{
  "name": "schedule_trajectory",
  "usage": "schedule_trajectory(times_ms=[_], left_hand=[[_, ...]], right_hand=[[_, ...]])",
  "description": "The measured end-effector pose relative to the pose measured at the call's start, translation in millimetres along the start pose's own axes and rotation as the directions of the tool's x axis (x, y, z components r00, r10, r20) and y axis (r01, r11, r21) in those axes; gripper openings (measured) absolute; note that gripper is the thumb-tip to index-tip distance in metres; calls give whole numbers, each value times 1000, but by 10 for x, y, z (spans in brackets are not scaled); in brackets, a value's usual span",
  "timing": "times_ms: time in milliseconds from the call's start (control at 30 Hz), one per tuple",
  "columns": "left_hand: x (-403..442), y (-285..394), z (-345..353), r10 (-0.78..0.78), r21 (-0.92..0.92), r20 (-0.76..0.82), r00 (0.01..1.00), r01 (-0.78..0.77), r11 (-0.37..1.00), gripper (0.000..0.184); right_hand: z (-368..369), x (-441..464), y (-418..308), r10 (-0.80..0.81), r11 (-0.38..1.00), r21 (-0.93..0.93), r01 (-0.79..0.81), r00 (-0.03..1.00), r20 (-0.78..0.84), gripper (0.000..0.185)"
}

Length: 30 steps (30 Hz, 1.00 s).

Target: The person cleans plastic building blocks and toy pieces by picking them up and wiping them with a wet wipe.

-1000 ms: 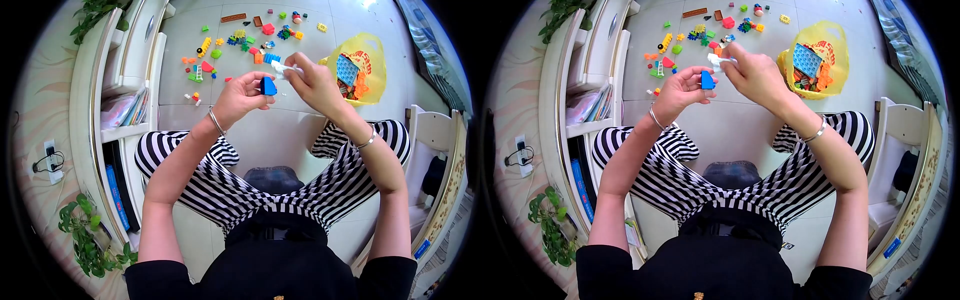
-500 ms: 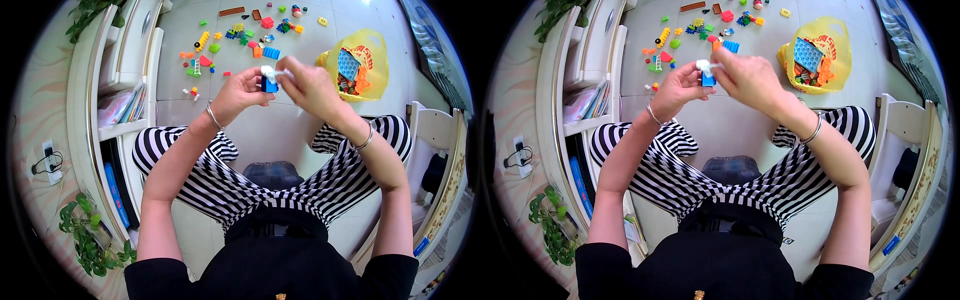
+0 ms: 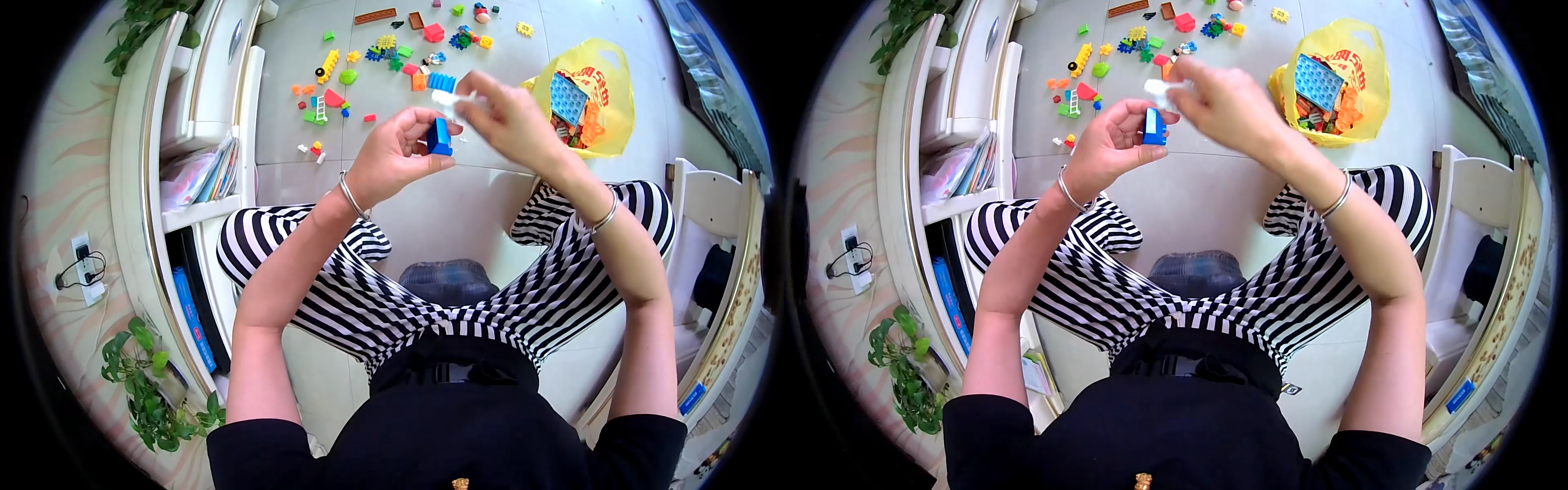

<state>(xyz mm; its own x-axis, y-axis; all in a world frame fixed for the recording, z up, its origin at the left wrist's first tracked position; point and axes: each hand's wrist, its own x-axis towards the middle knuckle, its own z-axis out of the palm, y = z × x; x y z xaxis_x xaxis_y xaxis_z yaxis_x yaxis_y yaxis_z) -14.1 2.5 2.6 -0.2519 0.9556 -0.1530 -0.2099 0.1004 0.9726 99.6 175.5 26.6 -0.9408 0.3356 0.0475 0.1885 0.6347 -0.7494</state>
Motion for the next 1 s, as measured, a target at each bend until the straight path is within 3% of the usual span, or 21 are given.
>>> schedule_trajectory(times_ms=[67, 133, 167, 200, 267, 300, 367, 400, 433, 467, 533, 600, 700, 733, 800, 867, 967, 1000], left_hand=[[-12, 74, 32, -2, 59, -18, 1000, 3, 998, 47], [-5, 45, 6, -5, 40, -23, 1000, 5, 999, 47], [-9, 35, -6, -8, 25, -24, 1000, 9, 1000, 47], [-18, 36, -1, -12, 25, -23, 1000, 13, 1000, 47], [-14, 62, 16, -22, -53, -18, 1000, 21, 998, 46], [-11, 80, 17, -19, -51, -19, 1000, 18, 999, 46], [-21, 97, 16, -49, -238, -57, 997, 34, 971, 44], [-23, 90, -2, -51, -241, -61, 997, 34, 970, 44], [-14, 79, -36, -39, -206, -48, 998, 29, 978, 44], [-8, 67, -58, -29, -169, -31, 999, 24, 985, 43], [-10, 91, -46, -38, -173, -47, 998, 29, 985, 44], [-27, 157, -22, -65, -212, -63, 996, 51, 976, 46], [-11, 46, -71, -37, -250, -41, 999, 25, 968, 49], [-18, 30, -69, -42, -250, -38, 998, 31, 968, 49], [-18, 55, -62, -67, -221, -39, 997, 57, 974, 49], [-30, 138, -31, -69, -254, -23, 997, 61, 965, 47], [-21, 59, -52, -78, -358, 25, 997, 82, 930, 45], [-15, 32, -67, -81, -421, 56, 995, 97, 902, 46]], right_hand=[[-59, -14, -57, 18, 997, 77, -13, 998, -52, 17], [-66, -78, -176, -182, 969, 170, 178, 983, 8, 16], [-70, -94, -210, -104, 991, 104, 88, 983, 153, 16], [-43, -70, -137, -102, 990, 107, 86, 983, 153, 16], [7, 11, 70, -140, 975, -188, 118, 984, -110, 15], [-31, 21, 26, -125, 991, -68, 117, 982, -142, 14], [-47, -2, -113, -183, 981, 38, 188, 977, -111, 15], [-43, -38, -164, -235, 958, 146, 246, 968, -91, 15], [-41, -79, -180, -233, 965, 131, 228, 972, 28, 17], [-29, -91, -151, -228, 966, 134, 222, 973, 28, 17], [-21, -61, -51, -189, 978, -98, 183, 980, -58, 16], [-61, -21, -34, -149, 989, -29, 147, 981, -122, 15], [-51, -108, -168, -272, 962, 41, 272, 962, 3, 16], [-12, -112, -137, -301, 952, -43, 303, 953, 33, 17], [-56, -34, -20, -320, 939, -165, 302, 943, -97, 15], [-113, 23, 17, -300, 947, -168, 274, 940, -163, 15], [-68, -54, -112, -274, 951, 140, 276, 961, -35, 15], [-91, -81, -147, -239, 970, -15, 241, 968, 80, 14]])
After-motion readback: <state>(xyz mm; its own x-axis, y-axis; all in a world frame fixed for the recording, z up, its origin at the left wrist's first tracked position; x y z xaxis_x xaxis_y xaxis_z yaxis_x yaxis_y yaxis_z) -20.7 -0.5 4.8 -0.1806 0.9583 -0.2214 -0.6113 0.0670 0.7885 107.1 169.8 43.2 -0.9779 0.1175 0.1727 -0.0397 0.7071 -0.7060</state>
